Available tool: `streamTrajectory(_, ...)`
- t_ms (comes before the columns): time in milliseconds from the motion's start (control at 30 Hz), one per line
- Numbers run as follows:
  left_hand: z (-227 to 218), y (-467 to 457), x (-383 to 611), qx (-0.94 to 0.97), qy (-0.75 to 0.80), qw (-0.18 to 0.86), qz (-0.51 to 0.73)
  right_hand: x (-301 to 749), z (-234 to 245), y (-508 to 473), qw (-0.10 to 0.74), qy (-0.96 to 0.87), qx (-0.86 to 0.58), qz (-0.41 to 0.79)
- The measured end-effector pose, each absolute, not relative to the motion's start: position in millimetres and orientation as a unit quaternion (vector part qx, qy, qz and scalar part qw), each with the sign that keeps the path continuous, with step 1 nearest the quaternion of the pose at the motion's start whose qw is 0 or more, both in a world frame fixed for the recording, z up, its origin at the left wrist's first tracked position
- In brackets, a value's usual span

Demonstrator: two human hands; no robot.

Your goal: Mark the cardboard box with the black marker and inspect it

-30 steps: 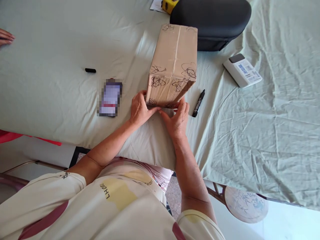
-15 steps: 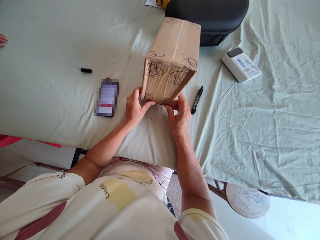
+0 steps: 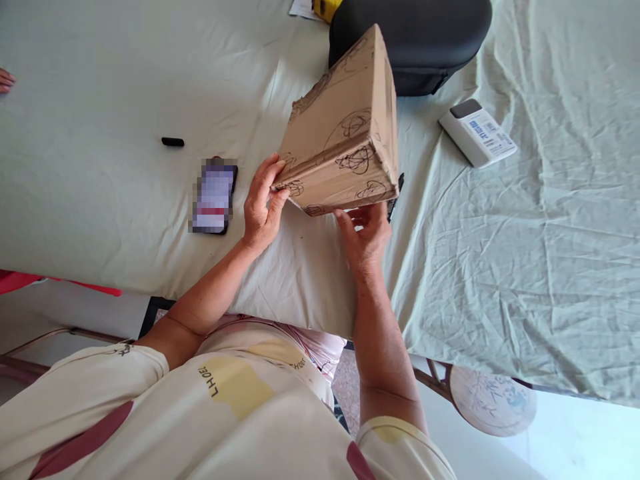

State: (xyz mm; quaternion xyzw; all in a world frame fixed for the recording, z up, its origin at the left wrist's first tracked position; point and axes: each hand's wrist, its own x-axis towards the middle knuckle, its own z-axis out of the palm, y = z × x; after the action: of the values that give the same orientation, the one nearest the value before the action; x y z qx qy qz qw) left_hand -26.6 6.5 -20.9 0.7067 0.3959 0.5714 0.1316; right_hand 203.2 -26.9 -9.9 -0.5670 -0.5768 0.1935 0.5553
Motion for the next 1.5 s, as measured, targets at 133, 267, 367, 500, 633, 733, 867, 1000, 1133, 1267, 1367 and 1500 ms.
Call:
streamTrajectory(133, -19.2, 12.1, -34.8, 0.722, 0.381, 0.091, 0.571, 214.3, -1.8, -25.1, 0.636, -0.523, -0.539, 0.175)
streamTrajectory(267, -18.2, 13.7, -38.6, 0.727, 0.371, 0.099, 0.570, 212.6, 7.0, -25.7, 0.647, -0.512, -0.532, 0.190)
streamTrajectory(367, -22.6, 15.9, -37.0, 0.696, 0.376, 0.109, 0.602, 205.7, 6.4, -27.7, 0.634, -0.508, -0.538, 0.223)
streamTrajectory(500, -32.8, 18.9, -31.2, 0.639, 0.399, 0.145, 0.641, 198.9, 3.7, -33.5, 0.555, -0.550, -0.559, 0.279)
streamTrajectory(633, -32.3, 13.7, -28.0, 0.627, 0.433, 0.144, 0.631, 196.6, 8.4, -38.9, 0.392, -0.645, -0.604, 0.257)
streamTrajectory(733, -24.8, 6.2, -26.9, 0.631, 0.462, 0.130, 0.610, 196.8, 11.4, -39.6, 0.318, -0.689, -0.612, 0.224)
streamTrajectory(867, -16.4, -0.1, -23.7, 0.628, 0.479, 0.142, 0.596, 199.8, 8.9, -37.2, 0.350, -0.674, -0.618, 0.203)
streamTrajectory(1000, -13.8, -2.0, -19.8, 0.617, 0.479, 0.188, 0.596, 202.9, 10.2, -35.8, 0.407, -0.656, -0.612, 0.170)
streamTrajectory(1133, -13.1, -4.1, -18.3, 0.604, 0.484, 0.214, 0.596, 204.6, 15.6, -36.2, 0.476, -0.642, -0.585, 0.139)
streamTrajectory(1267, -10.0, -7.6, -18.8, 0.621, 0.483, 0.207, 0.581, 208.1, 13.7, -36.2, 0.502, -0.629, -0.577, 0.142)
streamTrajectory(1367, -6.1, -10.0, -18.7, 0.621, 0.470, 0.196, 0.596, 210.4, 10.0, -35.9, 0.515, -0.612, -0.577, 0.166)
streamTrajectory(1500, -3.7, -11.8, -17.0, 0.621, 0.459, 0.176, 0.610, 209.7, 8.2, -36.4, 0.529, -0.583, -0.590, 0.179)
